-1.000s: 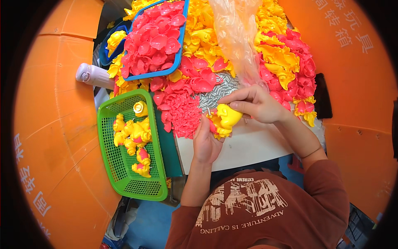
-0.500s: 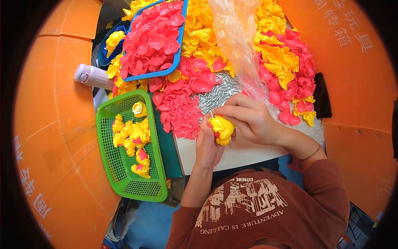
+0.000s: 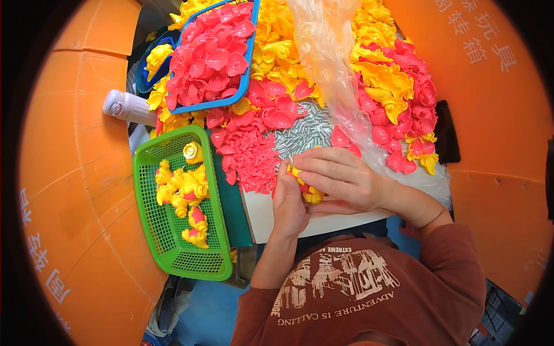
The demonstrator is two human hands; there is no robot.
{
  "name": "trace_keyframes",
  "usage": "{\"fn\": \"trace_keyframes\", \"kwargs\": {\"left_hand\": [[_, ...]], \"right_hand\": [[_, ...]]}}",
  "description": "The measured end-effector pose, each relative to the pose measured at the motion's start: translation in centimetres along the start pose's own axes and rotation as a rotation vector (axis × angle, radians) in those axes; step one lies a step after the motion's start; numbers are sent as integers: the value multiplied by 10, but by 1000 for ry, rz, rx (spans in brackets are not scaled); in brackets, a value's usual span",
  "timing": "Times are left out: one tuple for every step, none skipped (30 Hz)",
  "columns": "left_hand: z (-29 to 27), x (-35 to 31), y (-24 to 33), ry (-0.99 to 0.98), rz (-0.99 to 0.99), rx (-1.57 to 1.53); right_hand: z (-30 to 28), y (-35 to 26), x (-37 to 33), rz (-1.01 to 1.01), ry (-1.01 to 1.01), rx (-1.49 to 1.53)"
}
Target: Assembling small plastic ducks by layering and attaching colorful paper petals to their bases.
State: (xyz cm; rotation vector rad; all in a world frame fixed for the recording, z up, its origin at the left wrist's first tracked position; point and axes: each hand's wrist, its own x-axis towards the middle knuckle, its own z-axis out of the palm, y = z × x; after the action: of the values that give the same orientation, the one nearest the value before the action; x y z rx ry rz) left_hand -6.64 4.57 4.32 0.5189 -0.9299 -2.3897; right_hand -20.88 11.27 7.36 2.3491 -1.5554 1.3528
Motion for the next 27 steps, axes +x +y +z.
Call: {"fn": "trace_keyframes", "kwargs": {"left_hand": [[1,1,2,-9,-26,-67],[2,1,2,-9,-27,-67],[3,0,4,-7,-29,-78],[4,-1,5,-5,-30,-89],[5,-2,5,-3,-29,-88],[6,-3,5,-14,-17,-83],[6,-3,5,-24,-4,-77],[6,-3,4,-24,-5,-79],[6,-3,3,-15,4,-70],[7,-3,2,-5,12,-62],[7,-3,2,-4,12,-63],[7,-4,1,-10,41,-51],[7,-5,1,-17,69,-40],[7,-4,0,-16,68,-41],[8,-2,-1,-23,89,45],[8,-1,-1,-29,109,130],[8,-1,-2,-29,110,129],[8,-2,-2,-53,111,112],[8,-2,-2,-77,111,95],[8,-2,-2,-78,112,95],[9,-2,-3,-70,140,118],[10,-1,-4,-61,168,141],[10,0,-5,-65,166,139],[10,0,-7,-97,209,142],[9,0,-9,-129,251,145],[8,0,-9,-132,248,145],[7,1,-10,-153,247,119]], "right_hand": [[-3,0,1,1,0,0],[-9,-2,2,11,-28,39],[-12,-2,4,20,-56,80],[-12,-2,4,18,-56,81],[-12,-1,4,21,-67,96],[-11,0,3,25,-80,109],[-11,0,2,26,-80,108],[-11,0,1,28,-73,109],[-10,0,1,30,-66,112],[-9,0,1,30,-67,114],[-8,1,0,27,-64,112],[-7,1,0,26,-60,109],[-7,0,-1,27,-61,109],[-8,-1,-2,82,-88,116],[-9,-2,-3,134,-115,122],[-9,-1,-4,133,-116,122],[-9,-1,-6,202,-116,213],[-9,0,-8,272,-115,304],[-8,-1,-8,271,-114,303],[-8,-2,-8,486,25,544],[-7,-1,-9,701,171,779],[-3,4,-17,723,137,772],[-4,4,-19,725,139,768],[-5,2,-18,838,123,953],[-6,0,-16,949,106,1140],[-6,-2,-14,951,110,1138],[-5,-1,-12,958,140,1162]]}}
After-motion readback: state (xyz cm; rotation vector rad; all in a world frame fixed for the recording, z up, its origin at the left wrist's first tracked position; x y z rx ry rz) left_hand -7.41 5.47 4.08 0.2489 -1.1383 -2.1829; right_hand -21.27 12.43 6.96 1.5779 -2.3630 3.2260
